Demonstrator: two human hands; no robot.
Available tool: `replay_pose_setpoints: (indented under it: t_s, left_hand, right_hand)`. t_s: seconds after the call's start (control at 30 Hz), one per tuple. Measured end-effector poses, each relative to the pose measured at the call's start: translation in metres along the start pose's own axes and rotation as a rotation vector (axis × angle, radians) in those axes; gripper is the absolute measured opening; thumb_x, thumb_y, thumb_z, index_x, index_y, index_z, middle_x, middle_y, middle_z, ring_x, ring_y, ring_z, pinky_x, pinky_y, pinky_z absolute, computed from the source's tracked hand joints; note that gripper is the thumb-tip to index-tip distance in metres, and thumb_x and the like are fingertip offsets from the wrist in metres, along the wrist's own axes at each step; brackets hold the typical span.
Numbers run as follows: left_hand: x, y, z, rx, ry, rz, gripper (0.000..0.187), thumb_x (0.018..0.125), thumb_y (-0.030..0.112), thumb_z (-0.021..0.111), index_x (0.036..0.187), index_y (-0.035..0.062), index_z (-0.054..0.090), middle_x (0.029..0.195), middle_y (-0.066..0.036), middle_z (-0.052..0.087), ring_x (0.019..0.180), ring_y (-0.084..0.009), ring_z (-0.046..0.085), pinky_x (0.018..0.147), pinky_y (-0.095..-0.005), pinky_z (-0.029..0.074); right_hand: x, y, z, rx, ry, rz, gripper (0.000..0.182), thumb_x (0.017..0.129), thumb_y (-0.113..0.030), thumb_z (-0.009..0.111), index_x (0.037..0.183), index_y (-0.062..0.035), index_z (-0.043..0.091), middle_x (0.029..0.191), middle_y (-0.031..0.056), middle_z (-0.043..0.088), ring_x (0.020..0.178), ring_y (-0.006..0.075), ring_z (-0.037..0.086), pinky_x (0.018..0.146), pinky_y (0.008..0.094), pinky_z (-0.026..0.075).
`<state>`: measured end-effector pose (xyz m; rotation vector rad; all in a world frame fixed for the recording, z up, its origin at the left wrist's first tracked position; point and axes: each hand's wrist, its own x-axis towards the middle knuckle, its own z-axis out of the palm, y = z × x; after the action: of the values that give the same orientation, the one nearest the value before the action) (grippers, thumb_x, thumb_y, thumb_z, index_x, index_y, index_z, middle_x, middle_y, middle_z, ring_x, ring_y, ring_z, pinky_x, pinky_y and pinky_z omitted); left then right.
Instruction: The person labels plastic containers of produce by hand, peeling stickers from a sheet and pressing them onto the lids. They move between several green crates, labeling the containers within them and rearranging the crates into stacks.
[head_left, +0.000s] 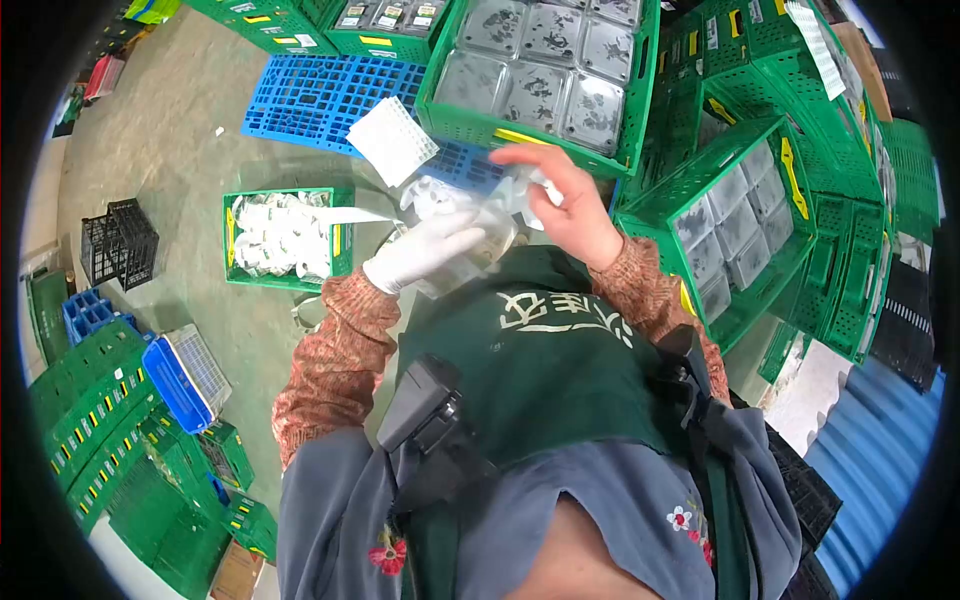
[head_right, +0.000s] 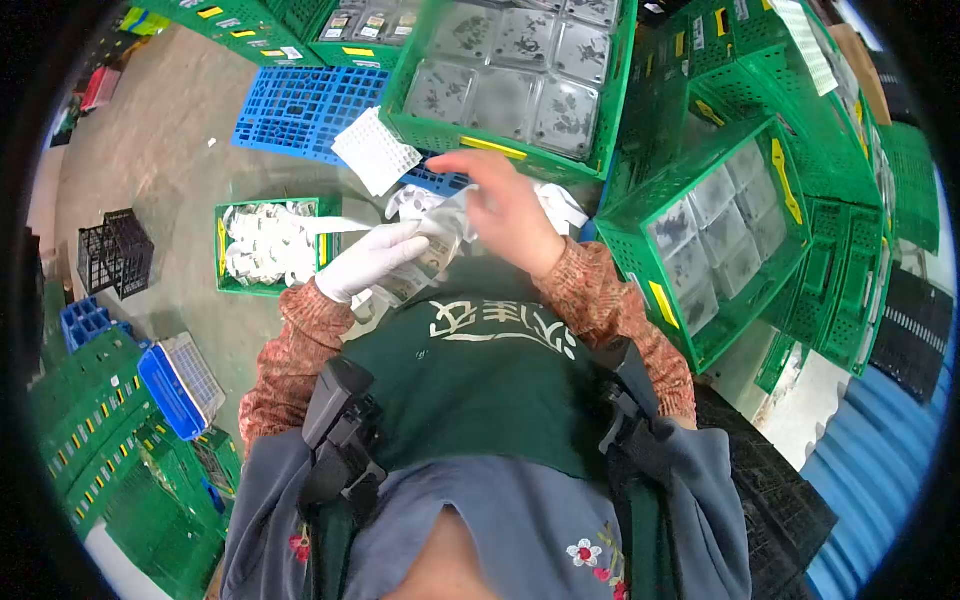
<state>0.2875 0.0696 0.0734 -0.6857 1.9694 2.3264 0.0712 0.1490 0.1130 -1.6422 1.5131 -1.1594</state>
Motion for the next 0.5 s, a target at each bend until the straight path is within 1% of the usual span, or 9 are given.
replay_pose_setpoints:
  t_s: [0.03, 0.1, 0.13, 0.23, 0.27, 0.37, 0.43, 0.47, 0.5]
  left_hand:
    - [0.000, 0.007, -0.004, -0.031, -0.006, 0.034, 0.034, 0.096, 0.024, 0.052, 0.119, -0.0005, 0.058, 0.113, -0.006, 0.062, 0.091, -0.0106, 0.059, 0.083, -0.0270, 0.047]
    - [-0.002, 0.019, -0.012, 0.078, -0.032, 0.107, 0.033, 0.096, 0.023, 0.053, 0.117, -0.0004, 0.059, 0.109, -0.007, 0.063, 0.091, -0.0107, 0.060, 0.083, -0.0269, 0.047]
    - [-0.005, 0.037, -0.016, 0.069, -0.058, 0.047, 0.030, 0.094, 0.021, 0.055, 0.113, -0.0005, 0.063, 0.102, -0.006, 0.066, 0.090, -0.0098, 0.059, 0.083, -0.0258, 0.046]
    - [-0.012, 0.053, -0.034, -0.065, -0.060, -0.063, 0.028, 0.093, 0.021, 0.056, 0.107, -0.0011, 0.065, 0.092, -0.003, 0.068, 0.085, -0.0089, 0.060, 0.080, -0.0248, 0.047]
    - [-0.011, 0.049, -0.039, -0.076, -0.052, -0.037, 0.027, 0.093, 0.021, 0.057, 0.104, -0.0013, 0.066, 0.088, -0.002, 0.068, 0.081, -0.0076, 0.060, 0.074, -0.0248, 0.048]
    - [-0.005, 0.054, -0.051, 0.235, -0.103, -0.087, 0.027, 0.093, 0.023, 0.057, 0.102, -0.0013, 0.067, 0.087, -0.003, 0.069, 0.078, -0.0064, 0.060, 0.070, -0.0237, 0.048]
    - [-0.017, 0.046, -0.057, 0.050, 0.063, -0.167, 0.026, 0.092, 0.022, 0.058, 0.099, -0.0013, 0.068, 0.083, -0.001, 0.066, 0.076, -0.0075, 0.057, 0.069, -0.0255, 0.046]
    - [-0.022, 0.040, -0.059, -0.039, 0.147, -0.215, 0.025, 0.091, 0.021, 0.058, 0.097, -0.0013, 0.068, 0.080, 0.000, 0.065, 0.076, -0.0080, 0.055, 0.069, -0.0264, 0.044]
    - [-0.020, 0.033, -0.064, 0.000, 0.234, -0.216, 0.026, 0.091, 0.022, 0.058, 0.097, -0.0014, 0.068, 0.079, -0.001, 0.065, 0.074, -0.0081, 0.055, 0.067, -0.0265, 0.044]
  right_hand:
    - [0.005, 0.000, 0.002, 0.033, -0.108, -0.008, 0.030, 0.091, -0.010, 0.054, 0.120, -0.0066, 0.056, 0.113, 0.0083, 0.063, 0.109, 0.0207, 0.057, 0.106, 0.0370, 0.033]
    - [0.015, 0.002, 0.006, 0.094, -0.319, -0.027, 0.027, 0.090, -0.011, 0.055, 0.116, -0.0073, 0.058, 0.111, 0.0077, 0.063, 0.110, 0.0215, 0.057, 0.108, 0.0361, 0.030]
    - [0.020, 0.010, 0.004, 0.146, -0.444, 0.026, 0.017, 0.090, -0.013, 0.057, 0.104, -0.0050, 0.062, 0.096, 0.0037, 0.064, 0.095, 0.0144, 0.060, 0.095, 0.0303, 0.041]
    - [0.026, 0.014, -0.001, 0.206, -0.498, 0.346, 0.018, 0.088, -0.023, 0.060, 0.087, -0.0053, 0.065, 0.077, 0.0041, 0.063, 0.073, 0.0113, 0.055, 0.068, 0.0289, 0.047]
    - [0.023, 0.015, 0.004, 0.269, -0.257, 0.286, 0.019, 0.088, -0.021, 0.061, 0.079, -0.0038, 0.063, 0.065, 0.0008, 0.057, 0.062, 0.0077, 0.049, 0.058, 0.0255, 0.043]
    - [0.013, 0.018, 0.012, 0.477, 0.377, 0.275, 0.018, 0.088, -0.018, 0.061, 0.077, -0.0034, 0.060, 0.064, -0.0013, 0.055, 0.060, 0.0064, 0.048, 0.055, 0.0234, 0.041]
    - [0.004, 0.050, -0.040, 0.717, 0.626, 0.317, 0.015, 0.088, -0.013, 0.059, 0.078, -0.0026, 0.059, 0.065, -0.0035, 0.054, 0.059, 0.0062, 0.048, 0.053, 0.0221, 0.040]
    - [-0.006, 0.055, -0.045, 0.478, 0.517, 0.410, 0.013, 0.087, -0.012, 0.059, 0.079, -0.0028, 0.059, 0.067, -0.0021, 0.055, 0.061, 0.0091, 0.050, 0.055, 0.0241, 0.042]
    - [-0.017, 0.057, -0.044, 0.241, 0.410, 0.492, 0.010, 0.087, -0.011, 0.059, 0.081, -0.0029, 0.059, 0.068, -0.0007, 0.056, 0.063, 0.0120, 0.053, 0.056, 0.0260, 0.043]
